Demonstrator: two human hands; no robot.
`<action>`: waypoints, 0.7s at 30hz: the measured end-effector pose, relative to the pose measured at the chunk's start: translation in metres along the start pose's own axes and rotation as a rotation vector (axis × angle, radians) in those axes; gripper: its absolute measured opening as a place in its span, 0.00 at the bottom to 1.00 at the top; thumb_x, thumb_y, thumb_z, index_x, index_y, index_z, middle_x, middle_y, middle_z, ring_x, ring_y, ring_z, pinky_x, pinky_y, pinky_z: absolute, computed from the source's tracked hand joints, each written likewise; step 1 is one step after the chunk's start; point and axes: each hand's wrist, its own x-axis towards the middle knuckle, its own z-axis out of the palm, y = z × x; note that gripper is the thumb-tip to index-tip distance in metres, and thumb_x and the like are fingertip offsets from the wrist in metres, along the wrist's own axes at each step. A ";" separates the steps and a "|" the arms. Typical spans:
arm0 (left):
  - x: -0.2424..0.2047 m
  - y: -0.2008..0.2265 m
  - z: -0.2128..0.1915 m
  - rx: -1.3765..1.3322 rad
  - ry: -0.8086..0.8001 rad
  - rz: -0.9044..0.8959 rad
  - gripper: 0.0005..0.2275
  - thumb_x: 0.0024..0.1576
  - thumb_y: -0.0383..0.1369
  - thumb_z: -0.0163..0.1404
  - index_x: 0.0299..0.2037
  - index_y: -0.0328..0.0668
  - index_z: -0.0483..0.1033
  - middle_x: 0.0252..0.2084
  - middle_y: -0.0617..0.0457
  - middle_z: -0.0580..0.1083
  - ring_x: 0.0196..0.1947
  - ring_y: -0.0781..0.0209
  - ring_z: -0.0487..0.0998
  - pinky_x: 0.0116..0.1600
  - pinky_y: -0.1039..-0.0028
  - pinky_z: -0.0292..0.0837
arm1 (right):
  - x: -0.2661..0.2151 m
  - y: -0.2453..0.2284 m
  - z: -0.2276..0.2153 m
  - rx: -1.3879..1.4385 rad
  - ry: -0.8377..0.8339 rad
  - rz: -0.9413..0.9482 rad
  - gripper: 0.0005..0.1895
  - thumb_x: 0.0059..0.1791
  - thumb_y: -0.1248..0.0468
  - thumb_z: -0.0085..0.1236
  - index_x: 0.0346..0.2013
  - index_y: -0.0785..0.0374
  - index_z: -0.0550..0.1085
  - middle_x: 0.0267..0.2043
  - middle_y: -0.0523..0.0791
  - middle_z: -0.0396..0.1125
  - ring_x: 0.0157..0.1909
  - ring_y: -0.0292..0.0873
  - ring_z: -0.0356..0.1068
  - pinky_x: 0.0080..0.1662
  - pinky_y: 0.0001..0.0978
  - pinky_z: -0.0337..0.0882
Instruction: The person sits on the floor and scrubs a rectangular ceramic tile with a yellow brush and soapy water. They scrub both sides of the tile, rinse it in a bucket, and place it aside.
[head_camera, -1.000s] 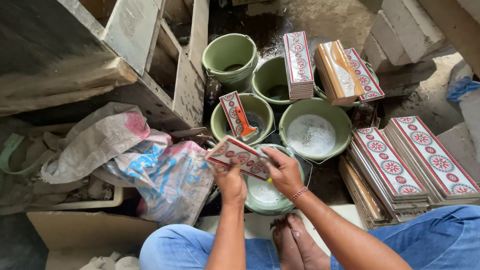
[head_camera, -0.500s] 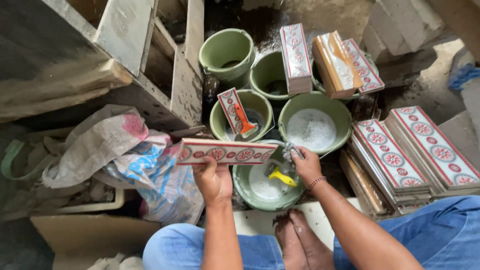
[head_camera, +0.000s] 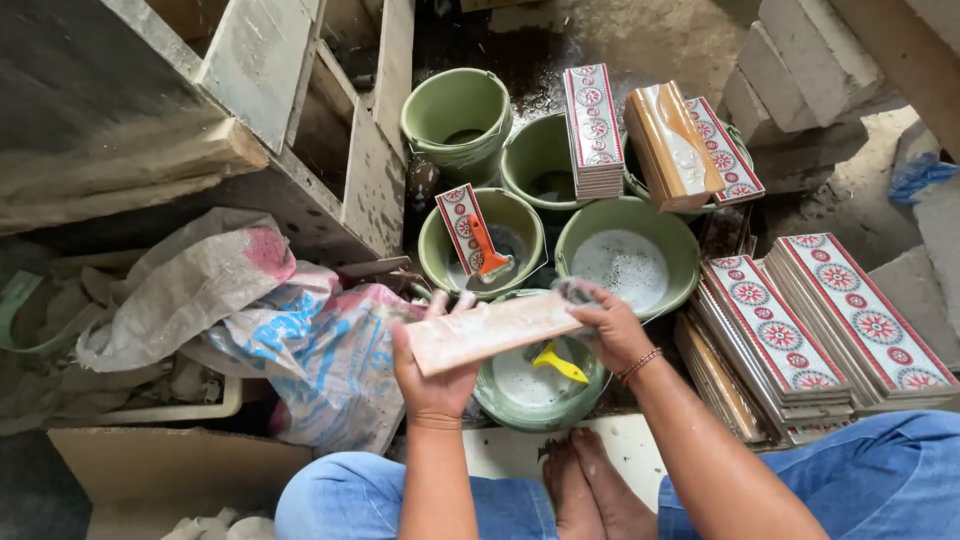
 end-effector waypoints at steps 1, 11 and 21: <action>0.003 -0.001 -0.013 -0.005 -0.004 -0.002 0.33 0.56 0.61 0.46 0.62 0.42 0.71 0.60 0.35 0.72 0.62 0.37 0.71 0.66 0.44 0.64 | 0.001 -0.006 -0.007 -0.004 0.002 -0.005 0.27 0.43 0.79 0.61 0.56 0.59 0.75 0.51 0.54 0.73 0.42 0.51 0.78 0.43 0.43 0.81; 0.025 -0.034 -0.061 0.323 0.424 -0.155 0.16 0.60 0.28 0.52 0.58 0.30 0.72 0.52 0.29 0.76 0.51 0.29 0.78 0.54 0.37 0.75 | -0.010 -0.048 0.012 -0.762 0.218 -0.719 0.17 0.51 0.70 0.58 0.53 0.54 0.78 0.48 0.48 0.74 0.54 0.43 0.71 0.61 0.40 0.68; 0.030 -0.044 -0.056 0.287 0.405 -0.050 0.14 0.63 0.34 0.49 0.54 0.32 0.74 0.49 0.31 0.78 0.46 0.32 0.80 0.50 0.37 0.78 | -0.070 -0.010 0.084 -1.671 -0.416 -0.943 0.47 0.42 0.42 0.64 0.72 0.51 0.59 0.72 0.54 0.53 0.68 0.64 0.54 0.59 0.54 0.58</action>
